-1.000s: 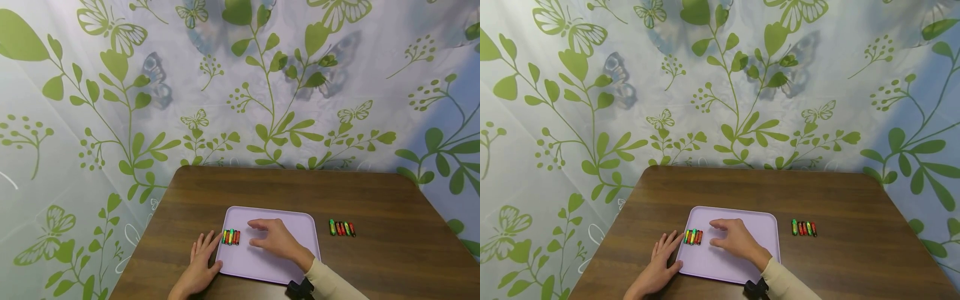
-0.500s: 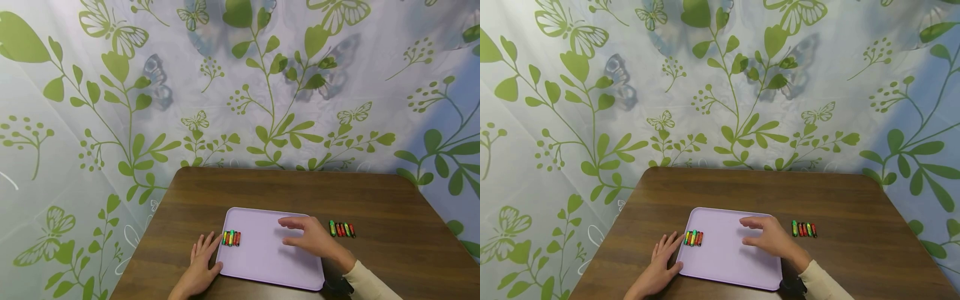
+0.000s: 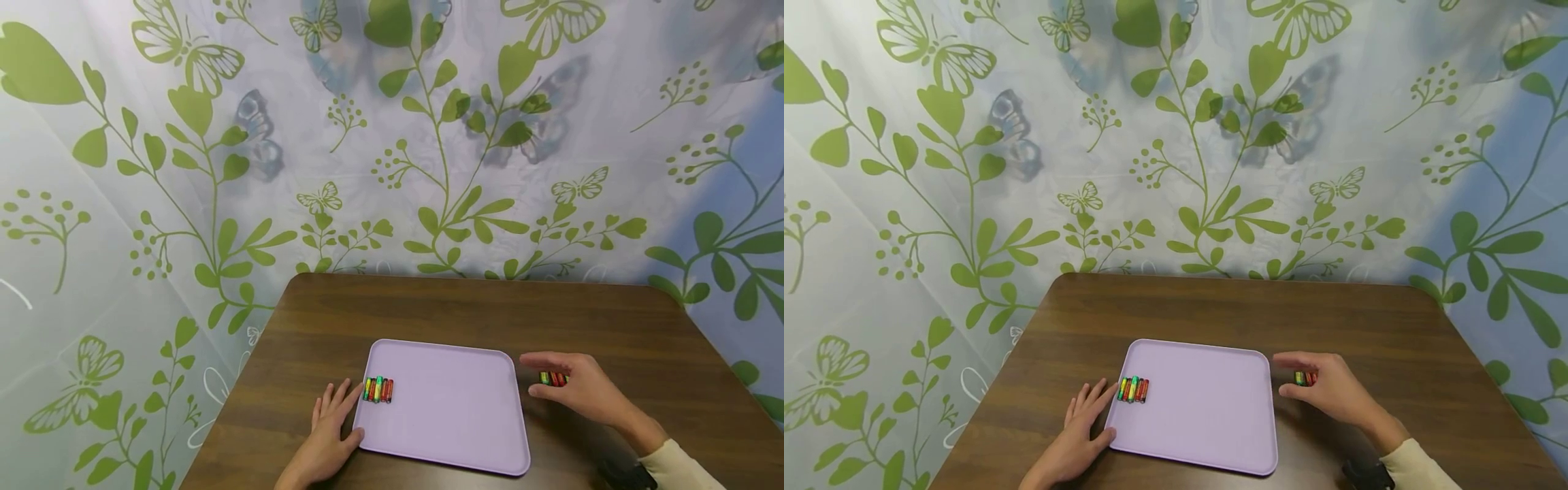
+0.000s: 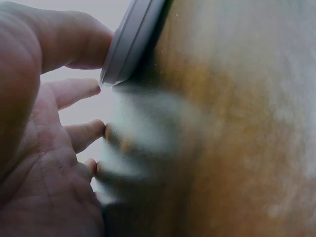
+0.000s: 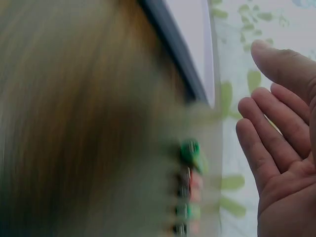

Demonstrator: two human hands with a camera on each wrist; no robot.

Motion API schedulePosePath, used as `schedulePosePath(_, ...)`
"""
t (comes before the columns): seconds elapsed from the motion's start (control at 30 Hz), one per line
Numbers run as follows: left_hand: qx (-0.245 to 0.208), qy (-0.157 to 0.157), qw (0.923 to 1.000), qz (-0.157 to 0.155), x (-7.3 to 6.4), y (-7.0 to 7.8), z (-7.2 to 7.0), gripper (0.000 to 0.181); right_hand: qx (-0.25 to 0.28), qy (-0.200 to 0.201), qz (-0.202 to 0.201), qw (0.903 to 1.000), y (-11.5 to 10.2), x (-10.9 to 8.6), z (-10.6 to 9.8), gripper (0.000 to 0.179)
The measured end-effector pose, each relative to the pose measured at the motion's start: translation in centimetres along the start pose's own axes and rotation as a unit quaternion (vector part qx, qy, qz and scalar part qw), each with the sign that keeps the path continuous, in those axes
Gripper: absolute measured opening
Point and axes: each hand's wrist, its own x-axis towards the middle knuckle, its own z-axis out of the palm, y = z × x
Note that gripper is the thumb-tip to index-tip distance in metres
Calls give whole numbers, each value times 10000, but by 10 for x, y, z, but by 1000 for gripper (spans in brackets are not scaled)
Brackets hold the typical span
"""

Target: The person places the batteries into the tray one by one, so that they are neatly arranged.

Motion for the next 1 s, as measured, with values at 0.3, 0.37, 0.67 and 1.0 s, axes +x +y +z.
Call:
schedulePosePath(0.3, 49, 72, 10000, -13, 0, 0, 0, 80, -301, 128, 425, 9986, 28, -14, -37, 54)
schedulePosePath(0.37, 55, 77, 10000, 1, 1, 0, 0, 80, -320, 159, 437, 9984, 34, -16, -40, 54)
schedulePosePath(0.67, 50, 17, 10000, -39, 0, 1, 2, 80, -541, 144, 348, 9978, 59, -22, -47, 56)
schedulePosePath(1.0, 80, 47, 10000, -22, 1, 1, 1, 80, -835, 106, 148, 9963, 76, -22, -45, 62)
